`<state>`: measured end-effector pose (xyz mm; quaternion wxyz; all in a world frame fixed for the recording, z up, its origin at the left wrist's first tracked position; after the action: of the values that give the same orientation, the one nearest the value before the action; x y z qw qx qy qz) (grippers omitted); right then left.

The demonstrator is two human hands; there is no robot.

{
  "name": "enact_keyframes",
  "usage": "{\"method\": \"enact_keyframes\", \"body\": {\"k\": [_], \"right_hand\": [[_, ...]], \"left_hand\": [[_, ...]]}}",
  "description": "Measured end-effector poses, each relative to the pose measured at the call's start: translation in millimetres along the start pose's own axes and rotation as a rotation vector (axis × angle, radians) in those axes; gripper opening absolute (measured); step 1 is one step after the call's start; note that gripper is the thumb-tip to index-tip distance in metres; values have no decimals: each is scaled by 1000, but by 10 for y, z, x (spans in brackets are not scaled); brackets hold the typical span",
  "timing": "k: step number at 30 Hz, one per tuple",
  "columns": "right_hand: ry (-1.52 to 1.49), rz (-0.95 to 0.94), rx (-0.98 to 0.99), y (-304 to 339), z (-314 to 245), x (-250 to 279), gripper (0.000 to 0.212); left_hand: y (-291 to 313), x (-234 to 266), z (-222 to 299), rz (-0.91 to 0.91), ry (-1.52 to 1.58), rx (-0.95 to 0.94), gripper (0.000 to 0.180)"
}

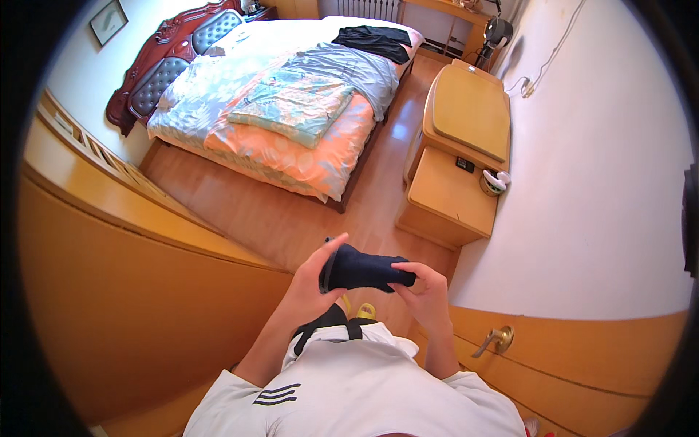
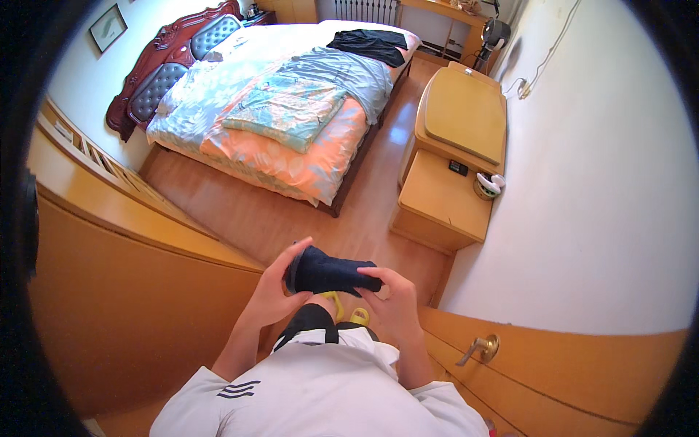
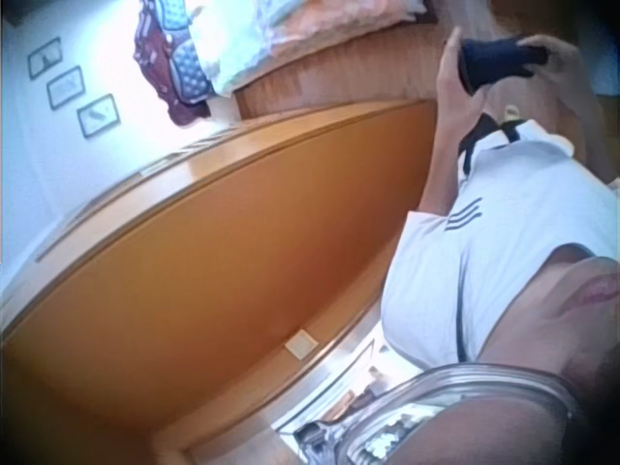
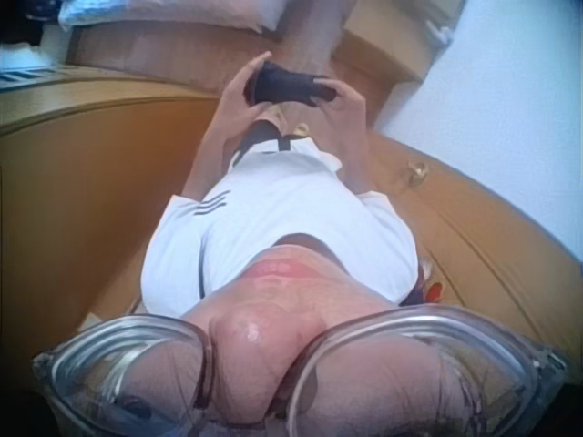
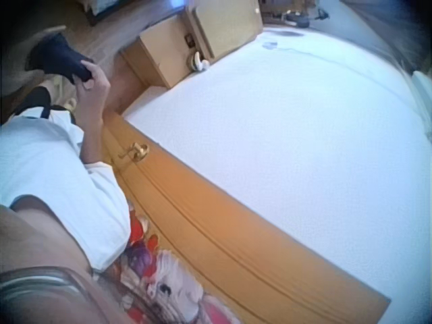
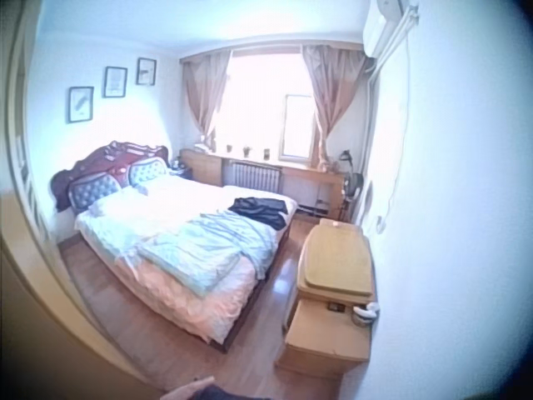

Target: The person wipes a wooden door with a cartoon rabbit sticker and a light switch using a dark cloth. They then wipe the adjacent wall and a wooden wardrobe door, moving around the room to clean different sections.

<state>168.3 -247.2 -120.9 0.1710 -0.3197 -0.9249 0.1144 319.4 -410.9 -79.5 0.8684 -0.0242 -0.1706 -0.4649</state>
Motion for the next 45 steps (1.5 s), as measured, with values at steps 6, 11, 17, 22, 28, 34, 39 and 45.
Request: {"method": "enact_keyframes", "body": {"k": [6,11,17,22,28,34,39,45], "right_hand": [[136,-78,235,-919,85,-138,28],[-983,-3,47,-1860,348,-713,33],[-1222,-240,-796,-2762,533,-1996,45],[-842,-551,-346,-3399,756,-2837,57],[-1429,-658,-857,-4013,675,-3958,59],[-1005,-935,-976,-4524,550,-5086,37],[-876,-1045,-653,-5402,596,-5965,33],[-858,-1169,-357,-6175,464,-6785,36]], "left_hand": [[-718,557,-22,106,-278,58,44],[-1220,1200,22,26,6,-168,31],[-1524,2208,-258,377,255,191,20],[-1432,2877,-488,629,96,354,22],[-1415,3289,-824,948,239,353,27],[-1680,3953,-915,1229,113,478,30],[-1896,4601,-1091,1513,-149,601,33],[-1982,5271,-1034,1838,-127,611,29]]}}
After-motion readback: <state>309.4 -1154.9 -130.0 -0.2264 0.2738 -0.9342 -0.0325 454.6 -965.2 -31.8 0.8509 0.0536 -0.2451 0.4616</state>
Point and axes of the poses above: each hand's wrist, its own y-axis away from the middle knuckle, its own x-axis out of the back of the hand, z = x × y, the point moved 3 cm from there along -y, towards the middle knuckle, and after that the axes turned 15 degrees about x, right-handed, at the moved point
